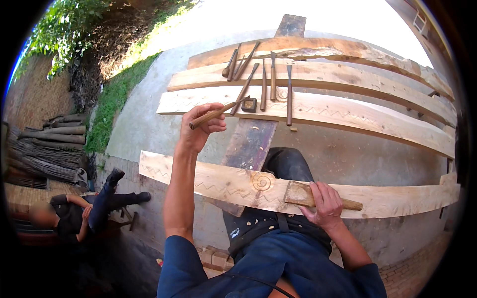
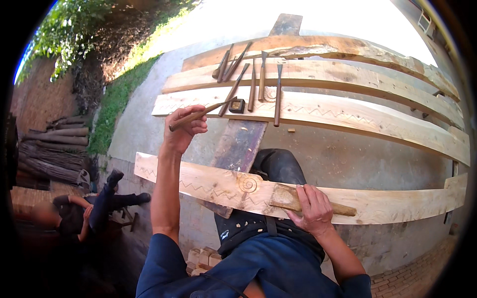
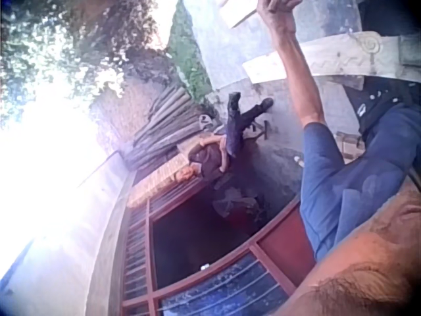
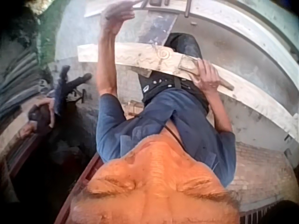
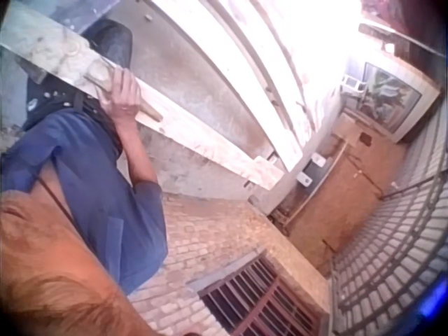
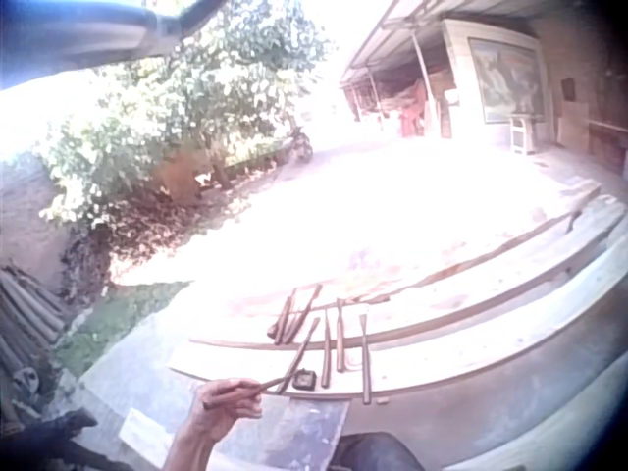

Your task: The person carves a decorative spiral pattern into a long, curved wooden plank using a chisel and a wooden mallet. They repeatedly strike the chisel to remove wood shavings and refine the design on the plank's surface.

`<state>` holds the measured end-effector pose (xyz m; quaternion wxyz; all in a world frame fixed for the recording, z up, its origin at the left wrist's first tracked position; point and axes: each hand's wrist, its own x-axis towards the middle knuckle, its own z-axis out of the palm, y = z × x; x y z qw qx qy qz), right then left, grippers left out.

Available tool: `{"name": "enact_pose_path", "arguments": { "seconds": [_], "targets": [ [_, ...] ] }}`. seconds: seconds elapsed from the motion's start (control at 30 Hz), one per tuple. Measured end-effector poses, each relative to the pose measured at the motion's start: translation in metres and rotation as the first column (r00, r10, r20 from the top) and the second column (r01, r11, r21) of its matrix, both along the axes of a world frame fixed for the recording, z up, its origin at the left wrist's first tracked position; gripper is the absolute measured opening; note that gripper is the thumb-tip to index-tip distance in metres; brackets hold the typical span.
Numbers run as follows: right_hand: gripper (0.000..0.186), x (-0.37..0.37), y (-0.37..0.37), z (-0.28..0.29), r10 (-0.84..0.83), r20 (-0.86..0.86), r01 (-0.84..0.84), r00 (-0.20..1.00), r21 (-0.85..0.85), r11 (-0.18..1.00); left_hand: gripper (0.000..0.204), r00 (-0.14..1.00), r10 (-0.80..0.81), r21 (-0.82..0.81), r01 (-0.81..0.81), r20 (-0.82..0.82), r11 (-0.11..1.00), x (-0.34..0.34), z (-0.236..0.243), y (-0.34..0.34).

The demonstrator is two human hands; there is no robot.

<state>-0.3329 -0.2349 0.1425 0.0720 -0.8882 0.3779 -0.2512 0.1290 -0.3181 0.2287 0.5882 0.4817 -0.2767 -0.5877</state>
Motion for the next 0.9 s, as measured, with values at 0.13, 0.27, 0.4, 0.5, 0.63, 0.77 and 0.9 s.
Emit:
{"name": "enact_pose_path", "arguments": {
  "seconds": [0.13, 0.27, 0.4, 0.5, 0.63, 0.77, 0.9],
  "targets": [
    [0.088, 0.0, 0.0, -0.001, 0.0, 0.003, 0.0, 1.0, 0.004, 1.0, 0.048, 1.0, -0.02, -0.016, 0.02, 0.002, 1.0, 0.004, -0.004, -0.004],
    [0.088, 0.0, -0.001, 0.0, 0.003, 0.005, -0.003, 1.0, 0.006, 1.0, 0.049, 1.0, -0.017, -0.017, 0.018, 0.024, 1.0, 0.004, 0.0, -0.005],
    [0.088, 0.0, -0.002, 0.002, 0.003, 0.006, -0.003, 1.0, 0.007, 1.0, 0.039, 0.999, 0.034, -0.052, -0.033, 0.032, 0.998, -0.009, 0.009, -0.014],
    [0.088, 0.0, -0.002, 0.001, 0.003, 0.007, -0.003, 1.0, 0.008, 1.0, 0.035, 0.971, 0.091, -0.073, -0.077, 0.22, 0.994, -0.02, 0.02, -0.024],
    [0.088, 0.001, -0.002, 0.001, 0.004, 0.01, -0.004, 1.0, 0.015, 1.0, 0.027, 0.847, 0.196, -0.111, -0.162, 0.494, 0.981, -0.024, 0.003, -0.051],
    [0.087, -0.001, -0.001, -0.002, 0.002, 0.005, -0.002, 1.0, 0.016, 1.0, 0.019, 0.671, 0.352, -0.293, -0.205, 0.653, 0.934, -0.037, -0.017, -0.078],
    [0.087, -0.001, -0.001, -0.001, 0.007, 0.0, -0.007, 1.0, 0.006, 1.0, 0.021, 0.579, 0.407, -0.298, -0.277, 0.707, 0.913, -0.03, -0.027, -0.091]
  ]
}}
